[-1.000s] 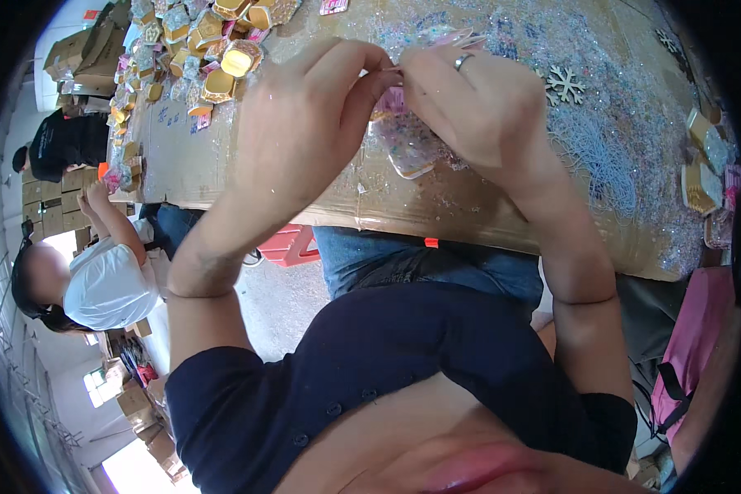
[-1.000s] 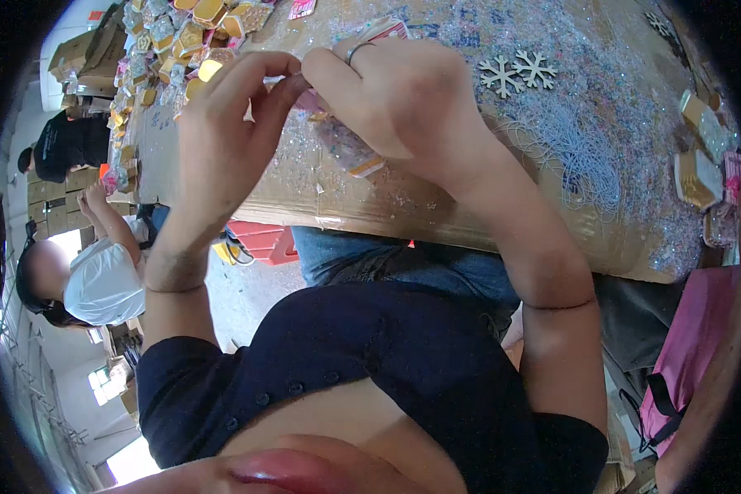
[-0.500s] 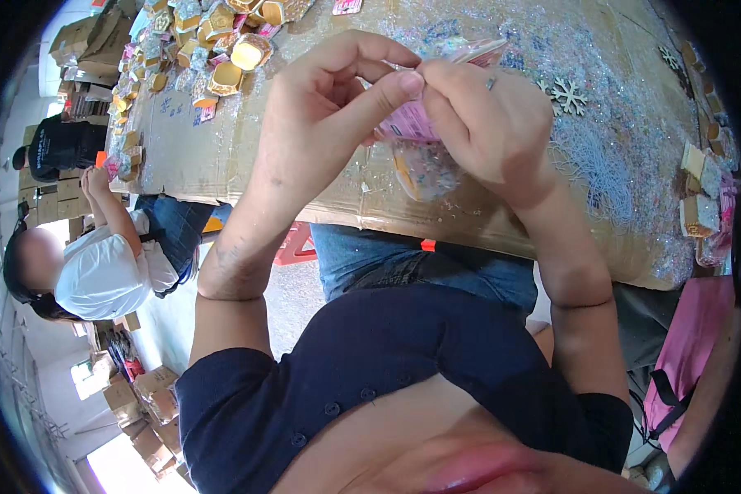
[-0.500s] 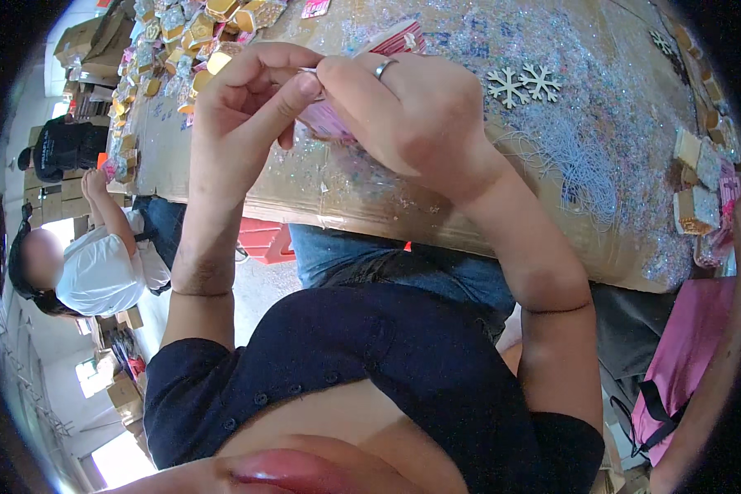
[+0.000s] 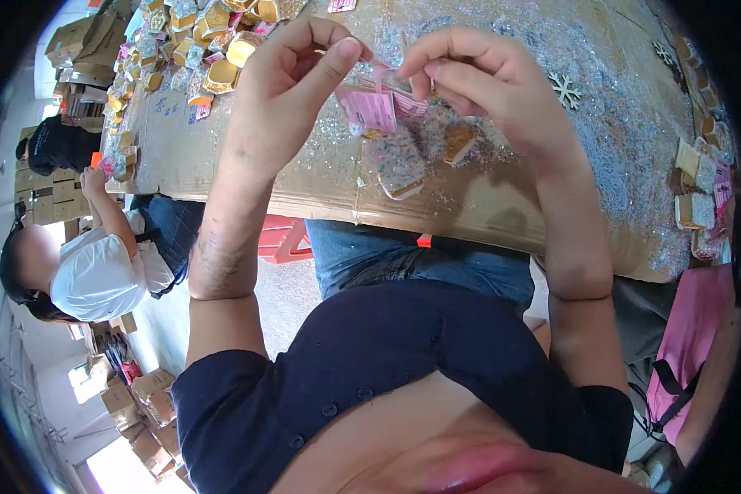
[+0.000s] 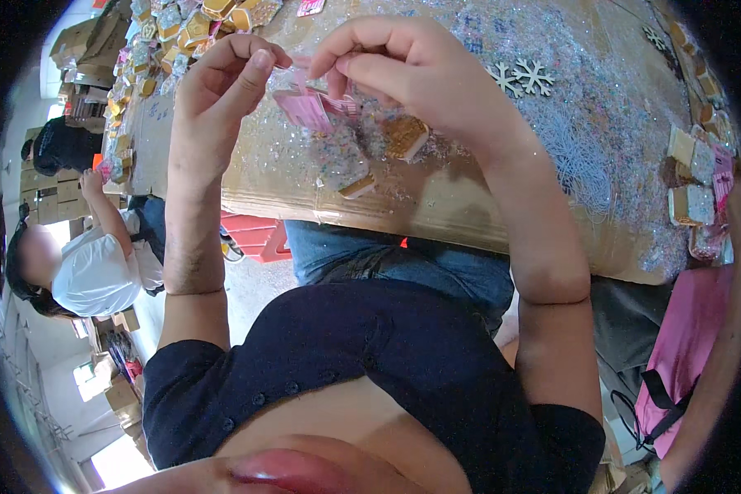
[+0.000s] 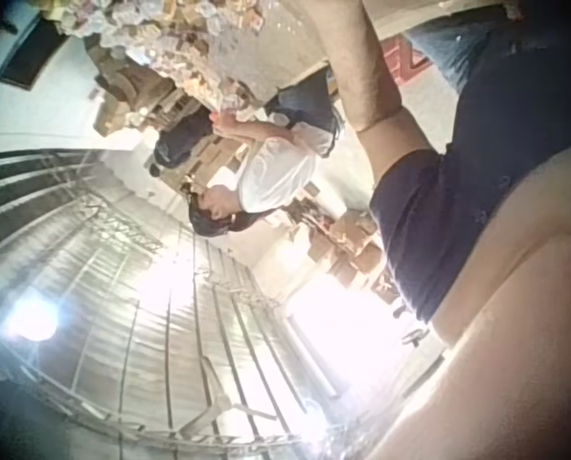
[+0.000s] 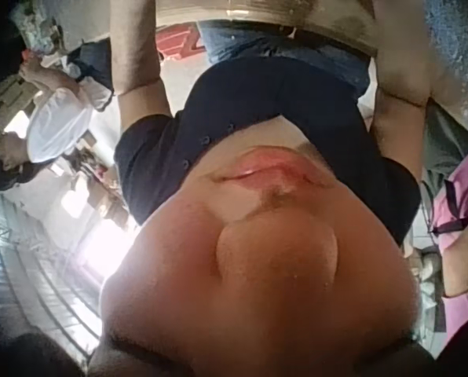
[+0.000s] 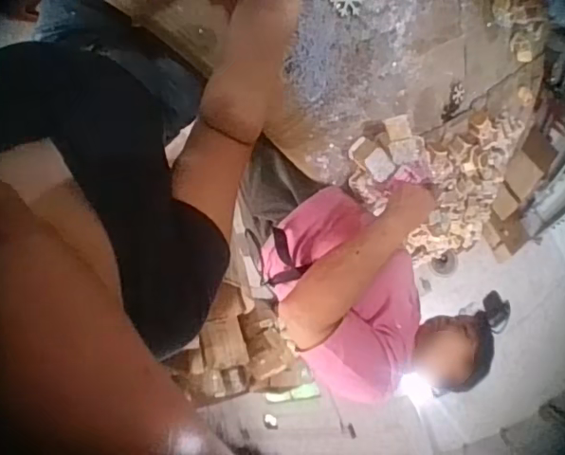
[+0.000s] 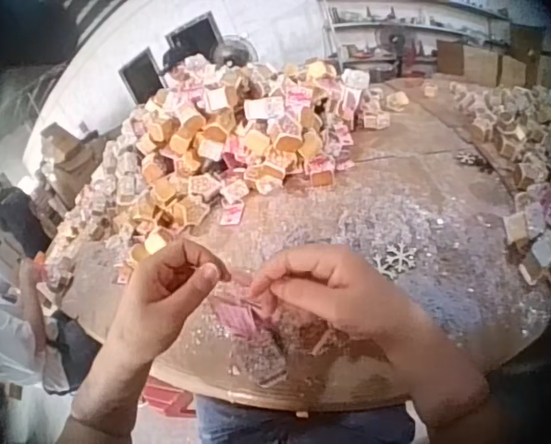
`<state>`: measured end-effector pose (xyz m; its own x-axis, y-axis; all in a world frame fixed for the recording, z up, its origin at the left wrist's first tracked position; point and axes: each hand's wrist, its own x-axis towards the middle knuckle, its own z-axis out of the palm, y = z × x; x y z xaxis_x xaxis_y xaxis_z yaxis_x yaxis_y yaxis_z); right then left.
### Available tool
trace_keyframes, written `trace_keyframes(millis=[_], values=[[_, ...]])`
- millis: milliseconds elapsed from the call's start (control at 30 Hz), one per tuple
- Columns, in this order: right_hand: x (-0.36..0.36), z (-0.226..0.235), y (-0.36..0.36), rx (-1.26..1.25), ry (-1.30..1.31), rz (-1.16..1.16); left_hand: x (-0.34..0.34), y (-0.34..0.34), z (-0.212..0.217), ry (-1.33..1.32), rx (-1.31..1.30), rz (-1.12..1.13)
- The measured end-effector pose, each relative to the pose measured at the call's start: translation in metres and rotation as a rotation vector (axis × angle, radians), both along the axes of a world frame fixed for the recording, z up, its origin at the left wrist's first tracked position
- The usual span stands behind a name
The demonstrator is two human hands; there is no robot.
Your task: Tying pink identification tags onto small house-shaped foam products using thin white string.
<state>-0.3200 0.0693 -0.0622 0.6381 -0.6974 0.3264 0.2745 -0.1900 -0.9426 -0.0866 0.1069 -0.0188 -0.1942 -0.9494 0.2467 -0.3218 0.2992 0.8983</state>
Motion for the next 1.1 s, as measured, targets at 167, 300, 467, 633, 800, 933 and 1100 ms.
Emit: trace_keyframes(millis=[167,300,467,633,800,933,1100], values=[[-0.008,0.000,-0.012,0.332,-0.081,0.178,-0.005,0.001,-0.003,0.318,0.211,-0.103],[-0.002,-0.012,-0.008,0.290,-0.092,0.037,-0.005,-0.007,-0.012,0.253,0.174,-0.052],[-0.004,-0.020,-0.020,0.204,-0.089,-0.004,0.000,-0.011,-0.020,0.277,0.136,-0.027],[0.002,-0.017,-0.020,0.394,-0.397,-0.044,0.005,-0.012,-0.016,0.234,0.108,-0.048],[0.007,-0.007,-0.007,0.428,-0.638,-0.103,-0.001,-0.010,-0.008,0.200,-0.011,-0.047],[0.005,0.000,-0.001,0.259,-0.462,-0.044,-0.015,-0.008,0.003,-0.050,-0.358,-0.053],[0.021,-0.003,0.017,-0.081,-0.159,-0.345,-0.034,-0.009,0.012,-0.383,-0.854,0.058]])
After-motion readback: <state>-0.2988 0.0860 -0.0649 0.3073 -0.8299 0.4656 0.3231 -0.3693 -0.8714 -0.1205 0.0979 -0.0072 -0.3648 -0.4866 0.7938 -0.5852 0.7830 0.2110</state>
